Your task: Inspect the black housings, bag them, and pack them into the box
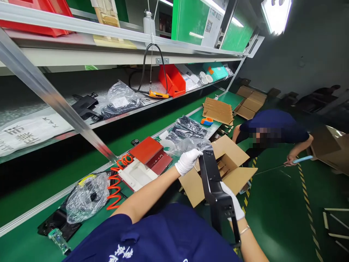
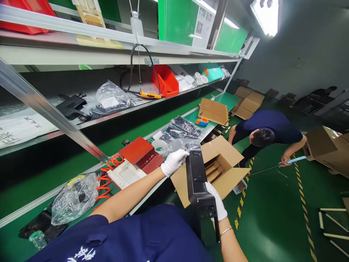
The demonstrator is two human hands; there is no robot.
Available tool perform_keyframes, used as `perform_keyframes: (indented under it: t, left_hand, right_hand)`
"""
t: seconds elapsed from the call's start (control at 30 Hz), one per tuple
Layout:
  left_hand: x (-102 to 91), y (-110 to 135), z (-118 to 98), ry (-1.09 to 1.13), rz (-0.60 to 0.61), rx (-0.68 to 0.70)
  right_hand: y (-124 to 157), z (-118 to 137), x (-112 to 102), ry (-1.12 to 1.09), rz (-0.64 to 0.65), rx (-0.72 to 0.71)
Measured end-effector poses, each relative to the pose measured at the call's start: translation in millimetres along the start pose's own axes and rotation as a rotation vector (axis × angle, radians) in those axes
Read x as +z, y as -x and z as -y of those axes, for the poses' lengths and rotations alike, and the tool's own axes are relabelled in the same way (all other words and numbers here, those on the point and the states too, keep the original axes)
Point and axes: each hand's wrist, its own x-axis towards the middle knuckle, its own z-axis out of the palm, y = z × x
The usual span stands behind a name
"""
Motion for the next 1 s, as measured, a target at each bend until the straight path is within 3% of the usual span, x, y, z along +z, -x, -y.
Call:
perform_keyframes:
  t: [0.17, 0.27, 0.37, 0.5, 0.7, 0.87, 0.93, 1.0]
  left_hand:
    - [-1.3, -1.7, -10.8, 0.035, 0.133, 0.095]
    - [-7.1, 4.0, -15.1, 0.039, 0.194, 0.133]
    - [-14.3, 4.7, -11.4, 0.017, 0.189, 0.087]
    - [-18.1, 0.0, -5.4, -0.015, 0.214, 0.049]
    - [-19.1, 8.8, -11.0, -0.017, 0.321, 0.09]
    - [-19.4, 8.8, -17.7, -0.036, 0.34, 0.054]
    - [-18.3, 10.5, -25.7, -0.021, 0.384, 0.076]
    - [-17.2, 15.7, -38.5, 0.002, 0.425, 0.108]
  right_hand:
    - [-4.7, 18.4, 14.8, 0.031, 0.129, 0.073]
    - [-6.5, 14.7, 10.7, -0.069, 0.051, 0.056]
    - [-10.3, 2.8, 6.9, -0.141, -0.03, 0.052]
    - [-21.9, -0.2, 16.5, -0.019, 0.078, 0.106]
    - [-32.7, 3.8, 25.8, 0.07, -0.095, -0.014]
    - [-34.5, -8.6, 36.1, 0.53, -0.064, 0.001]
    - [-40.8, -11.4, 39.7, 0.518, -0.073, -0.013]
    - [-50.1, -12.9, 42.3, 0.355, -0.101, -0.062]
